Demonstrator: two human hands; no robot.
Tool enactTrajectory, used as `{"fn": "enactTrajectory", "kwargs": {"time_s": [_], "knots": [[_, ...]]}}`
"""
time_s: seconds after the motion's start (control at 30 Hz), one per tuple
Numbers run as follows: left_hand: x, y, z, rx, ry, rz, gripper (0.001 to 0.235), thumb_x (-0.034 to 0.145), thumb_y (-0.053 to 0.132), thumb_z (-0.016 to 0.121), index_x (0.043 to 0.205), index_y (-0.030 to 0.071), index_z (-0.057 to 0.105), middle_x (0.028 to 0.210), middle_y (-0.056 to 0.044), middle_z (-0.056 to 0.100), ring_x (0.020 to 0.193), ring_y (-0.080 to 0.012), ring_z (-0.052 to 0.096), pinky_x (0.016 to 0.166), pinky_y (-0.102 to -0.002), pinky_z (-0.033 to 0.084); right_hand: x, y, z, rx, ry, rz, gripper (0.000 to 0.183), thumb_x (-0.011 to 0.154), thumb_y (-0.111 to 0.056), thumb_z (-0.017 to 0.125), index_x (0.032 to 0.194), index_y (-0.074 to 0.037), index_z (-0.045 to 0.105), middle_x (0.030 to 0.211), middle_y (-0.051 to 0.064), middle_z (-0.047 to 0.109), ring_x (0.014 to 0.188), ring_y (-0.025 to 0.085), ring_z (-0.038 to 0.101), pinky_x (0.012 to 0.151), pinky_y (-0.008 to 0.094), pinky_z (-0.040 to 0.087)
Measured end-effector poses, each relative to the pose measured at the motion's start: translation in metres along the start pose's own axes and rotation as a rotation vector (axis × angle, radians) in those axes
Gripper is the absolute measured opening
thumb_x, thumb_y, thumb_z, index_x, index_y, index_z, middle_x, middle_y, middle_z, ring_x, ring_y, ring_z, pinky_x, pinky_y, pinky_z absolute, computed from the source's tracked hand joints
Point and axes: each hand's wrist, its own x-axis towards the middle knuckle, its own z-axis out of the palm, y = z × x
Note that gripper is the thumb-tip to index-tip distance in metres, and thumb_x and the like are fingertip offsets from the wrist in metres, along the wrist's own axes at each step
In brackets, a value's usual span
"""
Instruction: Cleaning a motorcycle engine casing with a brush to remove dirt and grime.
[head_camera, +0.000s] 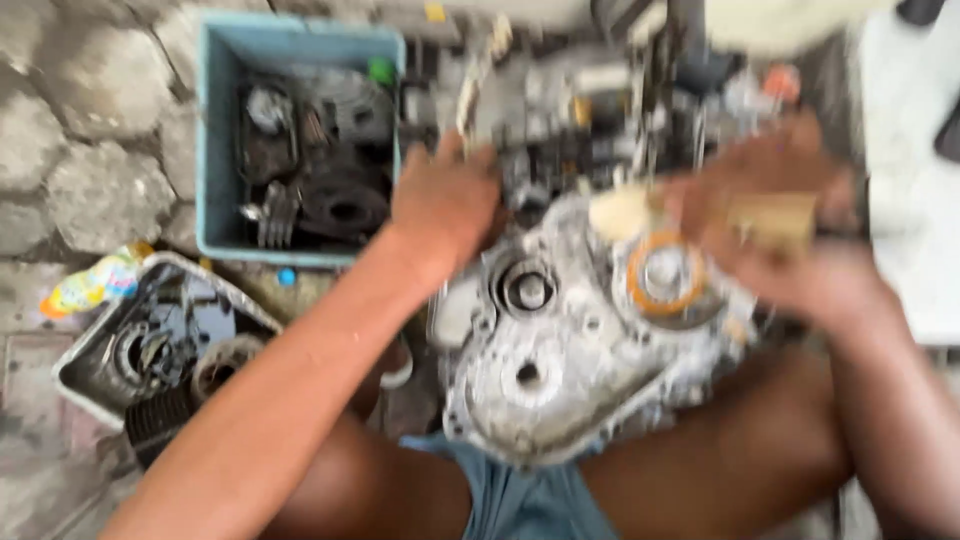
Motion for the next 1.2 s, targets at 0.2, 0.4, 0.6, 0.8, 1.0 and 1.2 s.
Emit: {"fn": "enactTrajectory", "kwargs": {"time_s": [0.2, 0.4, 0.6, 0.8, 1.0, 1.2], "knots": [[0.001, -0.006, -0.004, -0.001, 0.006, 0.003, 0.055, 0.105, 0.055, 0.051, 0.136, 0.013, 0.065, 0.148, -0.007, 0.051, 0.139, -0.04, 0.041, 0.101, -0.056, 0.046, 0.017, -0.007, -0.001, -0.296, 0.126, -0.194, 0.01, 0.094, -0.015, 0.07, 0.098, -0.008, 0.077, 0.092, 0.005, 0.081, 0.086, 0.016, 0.076, 0.096, 0.041, 0.052], [0.003, -0.01, 0.0, -0.045, 0.071, 0.036, 0.054, 0.106, 0.052, 0.05, 0.137, 0.009, 0.062, 0.147, -0.01, 0.05, 0.136, -0.0427, 0.041, 0.097, -0.058, 0.048, 0.021, -0.021, 0.007, -0.131, 0.233, -0.179, 0.015, 0.102, -0.007, 0.059, 0.091, 0.001, 0.064, 0.085, 0.011, 0.07, 0.086, 0.022, 0.076, 0.091, 0.035, 0.064], [0.012, -0.006, 0.002, -0.011, 0.055, -0.022, 0.056, 0.104, 0.057, 0.051, 0.136, 0.013, 0.066, 0.15, -0.008, 0.051, 0.14, -0.0381, 0.042, 0.103, -0.052, 0.046, 0.059, -0.062, 0.03, 0.045, 0.067, -0.387, 0.012, 0.09, -0.012, 0.069, 0.099, -0.005, 0.072, 0.091, 0.009, 0.079, 0.083, 0.02, 0.078, 0.076, 0.03, 0.061], [0.024, -0.029, 0.027, -0.111, 0.321, 0.082, 0.046, 0.094, 0.053, 0.067, 0.11, 0.012, 0.078, 0.128, -0.004, 0.063, 0.12, -0.0378, 0.056, 0.074, -0.055, 0.059, 0.104, -0.092, 0.034, -0.169, -0.099, -0.324, 0.011, 0.099, -0.018, 0.068, 0.097, -0.01, 0.075, 0.078, 0.001, 0.07, 0.069, 0.012, 0.065, 0.062, 0.029, 0.057], [0.002, -0.04, 0.001, -0.427, 0.169, 0.151, 0.039, 0.099, 0.039, 0.055, 0.128, 0.015, 0.064, 0.139, -0.003, 0.052, 0.132, -0.0368, 0.049, 0.091, -0.054, 0.055, 0.13, -0.109, 0.04, -0.696, -0.491, -0.166, 0.036, 0.107, -0.046, 0.05, 0.119, -0.017, 0.067, 0.091, 0.009, 0.069, 0.087, 0.027, 0.072, 0.083, 0.051, 0.061], [0.009, -0.041, 0.015, -0.314, 0.228, 0.143, 0.047, 0.094, 0.033, 0.064, 0.137, 0.014, 0.057, 0.171, 0.0, 0.015, 0.149, -0.0488, 0.025, 0.096, -0.07, 0.047, 0.127, -0.12, 0.044, -0.348, -0.493, -0.162, 0.019, 0.088, -0.018, 0.075, 0.105, -0.012, 0.075, 0.103, 0.011, 0.076, 0.102, 0.03, 0.073, 0.095, 0.049, 0.057]]}}
